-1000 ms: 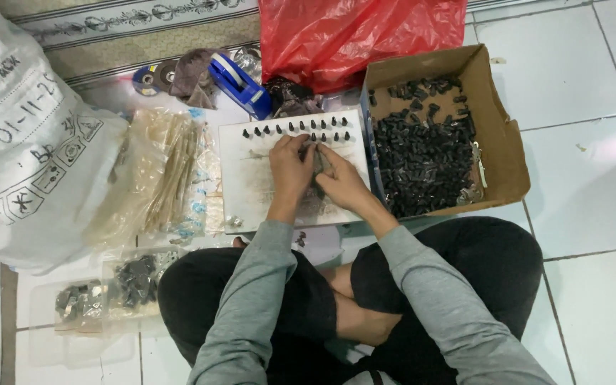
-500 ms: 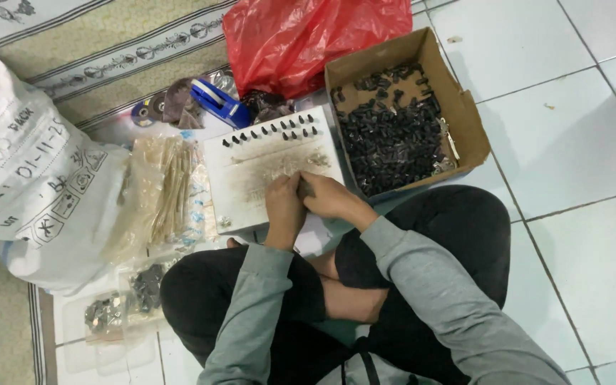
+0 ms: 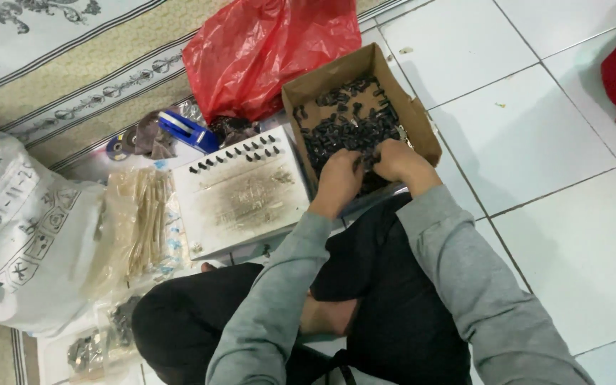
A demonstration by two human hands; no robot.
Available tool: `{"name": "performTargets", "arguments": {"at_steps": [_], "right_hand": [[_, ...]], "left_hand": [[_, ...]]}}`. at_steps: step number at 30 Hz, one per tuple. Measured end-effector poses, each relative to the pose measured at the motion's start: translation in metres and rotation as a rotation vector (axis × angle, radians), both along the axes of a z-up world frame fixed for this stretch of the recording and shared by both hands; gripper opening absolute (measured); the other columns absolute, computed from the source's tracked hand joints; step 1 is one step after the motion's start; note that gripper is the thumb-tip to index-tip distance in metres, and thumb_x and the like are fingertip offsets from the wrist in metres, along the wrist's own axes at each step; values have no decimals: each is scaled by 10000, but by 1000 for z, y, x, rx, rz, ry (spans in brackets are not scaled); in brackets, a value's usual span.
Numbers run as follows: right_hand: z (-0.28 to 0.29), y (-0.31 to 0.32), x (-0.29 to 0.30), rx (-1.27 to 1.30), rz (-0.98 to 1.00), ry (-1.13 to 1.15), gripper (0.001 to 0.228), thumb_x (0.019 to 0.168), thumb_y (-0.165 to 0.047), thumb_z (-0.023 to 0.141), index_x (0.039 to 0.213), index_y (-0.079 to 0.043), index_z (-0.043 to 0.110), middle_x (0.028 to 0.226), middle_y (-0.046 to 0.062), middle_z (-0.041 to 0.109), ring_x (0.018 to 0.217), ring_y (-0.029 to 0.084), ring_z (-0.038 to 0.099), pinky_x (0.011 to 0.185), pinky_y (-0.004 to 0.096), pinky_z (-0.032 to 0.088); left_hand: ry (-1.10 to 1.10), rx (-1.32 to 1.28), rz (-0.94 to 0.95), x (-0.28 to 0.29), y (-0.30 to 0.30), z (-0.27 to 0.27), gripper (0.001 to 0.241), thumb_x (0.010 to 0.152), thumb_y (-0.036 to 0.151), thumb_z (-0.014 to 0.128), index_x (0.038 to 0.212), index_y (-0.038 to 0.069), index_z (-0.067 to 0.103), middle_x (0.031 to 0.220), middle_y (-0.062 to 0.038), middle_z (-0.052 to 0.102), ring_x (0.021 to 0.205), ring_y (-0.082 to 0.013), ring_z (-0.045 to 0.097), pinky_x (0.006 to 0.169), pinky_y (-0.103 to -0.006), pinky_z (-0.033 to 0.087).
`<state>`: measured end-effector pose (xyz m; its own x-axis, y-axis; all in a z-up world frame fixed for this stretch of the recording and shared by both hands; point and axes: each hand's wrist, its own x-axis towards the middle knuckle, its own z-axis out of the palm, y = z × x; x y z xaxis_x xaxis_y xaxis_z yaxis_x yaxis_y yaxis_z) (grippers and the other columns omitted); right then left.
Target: Arranging small black metal parts from a cardboard box onto a white template with holes.
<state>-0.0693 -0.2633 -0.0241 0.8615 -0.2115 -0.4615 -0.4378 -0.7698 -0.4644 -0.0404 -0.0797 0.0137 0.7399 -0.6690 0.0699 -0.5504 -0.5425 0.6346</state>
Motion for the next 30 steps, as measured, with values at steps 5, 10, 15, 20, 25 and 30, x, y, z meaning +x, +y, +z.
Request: {"name": "performTargets", "arguments": {"at_steps": [5, 10, 15, 20, 25, 30], "right_hand": [[-42, -33, 22, 61, -232, -3, 511, 889, -178, 591, 1335, 67, 641, 1247, 312, 669, 1120, 452, 666, 854, 563, 593], [-47, -37, 40, 95, -414, -43, 379, 873, -107, 586, 1173, 94, 704, 1062, 301, 711, 949, 437, 710, 691, 521, 615], [-56, -39, 49, 71, -439, -72, 217, 867, -76, 584, 931, 83, 717, 789, 244, 685, 674, 344, 681, 483, 422, 549], [-53, -37, 48, 96, -425, -73, 243, 901, -71, 551, 973, 89, 719, 840, 265, 690, 742, 361, 685, 554, 439, 574], [-20, -24, 42, 180, -377, -74, 313, 914, -96, 551, 1089, 105, 715, 973, 275, 706, 873, 382, 696, 671, 485, 595], [-8, -17, 43, 249, -251, 79, 384, 921, -244, 638, 1103, 80, 738, 1026, 260, 756, 881, 324, 746, 731, 397, 625]], "left_hand": [[-41, 14, -45, 14, -63, -56, 281, 886, 26, 609, 1146, -9, 712, 1004, -218, 691, 986, -378, 700, 834, -419, 604], [-158, 34, -23, 34, -93, -93, 267, 837, 13, 626, 1092, -30, 692, 963, -253, 649, 892, -419, 698, 726, -472, 624], [-217, 145, 49, 45, -104, -115, 192, 802, -26, 623, 963, 1, 724, 886, -168, 649, 806, -340, 730, 663, -400, 644], [-43, 31, 48, 49, -87, -101, 137, 858, -17, 612, 944, 6, 716, 867, -204, 652, 836, -349, 724, 635, -372, 621], [434, -158, 246, 50, -62, -98, 193, 912, 109, 635, 1053, 101, 766, 981, -159, 756, 920, -322, 751, 697, -396, 622], [659, -343, 286, 44, -44, -113, 244, 963, 69, 600, 1163, 1, 720, 1006, -215, 742, 759, -248, 757, 646, -356, 625]]}}
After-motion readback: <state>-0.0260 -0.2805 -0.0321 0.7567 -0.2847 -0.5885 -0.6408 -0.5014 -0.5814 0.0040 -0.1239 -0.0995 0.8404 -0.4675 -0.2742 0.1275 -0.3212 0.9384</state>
